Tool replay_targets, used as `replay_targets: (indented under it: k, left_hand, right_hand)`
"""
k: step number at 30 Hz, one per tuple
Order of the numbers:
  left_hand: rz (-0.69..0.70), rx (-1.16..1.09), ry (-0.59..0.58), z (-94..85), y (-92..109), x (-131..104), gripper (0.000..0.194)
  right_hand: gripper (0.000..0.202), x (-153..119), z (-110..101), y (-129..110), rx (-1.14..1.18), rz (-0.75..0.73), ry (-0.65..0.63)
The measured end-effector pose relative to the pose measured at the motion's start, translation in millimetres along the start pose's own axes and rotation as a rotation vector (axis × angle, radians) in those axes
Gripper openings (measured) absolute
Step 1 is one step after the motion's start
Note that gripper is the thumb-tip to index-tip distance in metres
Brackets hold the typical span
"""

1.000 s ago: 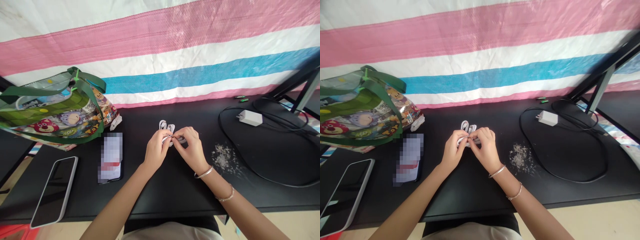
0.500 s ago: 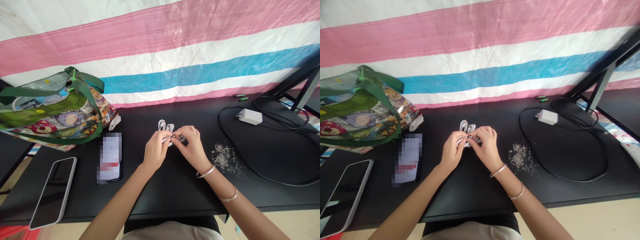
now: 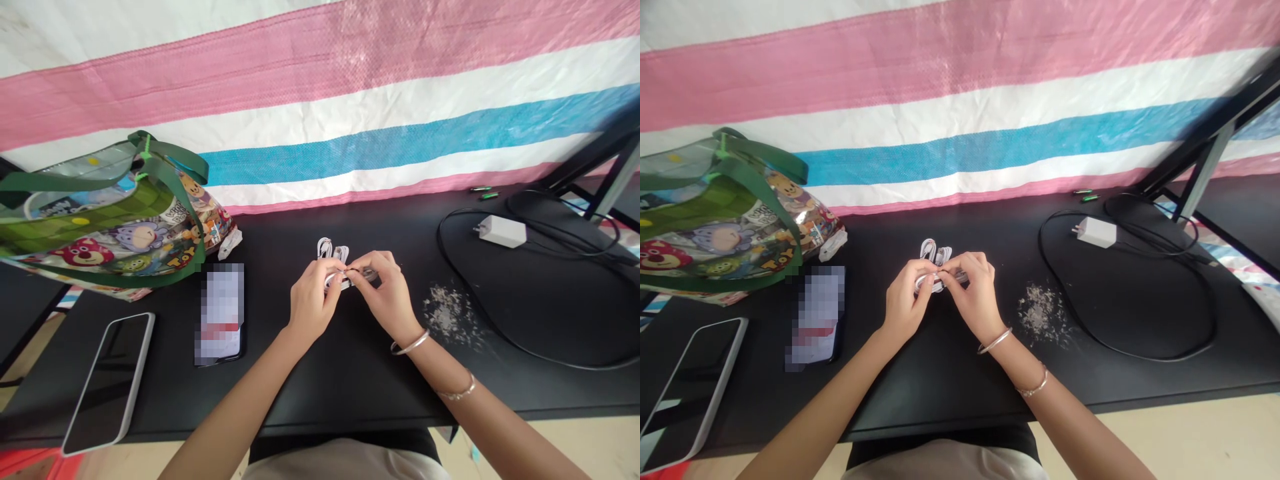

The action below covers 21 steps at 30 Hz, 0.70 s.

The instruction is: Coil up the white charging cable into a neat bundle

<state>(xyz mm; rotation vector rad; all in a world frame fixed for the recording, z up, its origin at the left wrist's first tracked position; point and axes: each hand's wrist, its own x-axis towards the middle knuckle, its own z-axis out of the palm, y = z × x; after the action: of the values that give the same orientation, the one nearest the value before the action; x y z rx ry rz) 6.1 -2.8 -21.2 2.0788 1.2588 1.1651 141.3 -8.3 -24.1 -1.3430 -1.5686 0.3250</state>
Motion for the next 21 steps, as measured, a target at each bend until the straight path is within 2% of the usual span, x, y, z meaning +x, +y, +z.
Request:
replay_targets:
  k: [3,8,12,21]
  left_hand:
    - [-0.099,-0.047,-0.040,-2.1,4,2,0.017]
    - [-0.290,-0.206,-0.185,-4.5,7,6,0.024]
    - [-0.411,-0.330,-0.210,-2.7,5,9,0.025]
    - [-0.380,-0.533,-0.238,-2.8,1,12,0.025]
  right_hand:
    - [0.019,-1,1,-2,-0.028,-0.052,0.040]
    - [0.016,-1,-1,-2,-0.085,-0.120,0.074]
    - [0.014,0,-5,-1,-0.090,-0.145,0.065]
    - [0.014,1,-4,0,-0.102,-0.212,0.062]
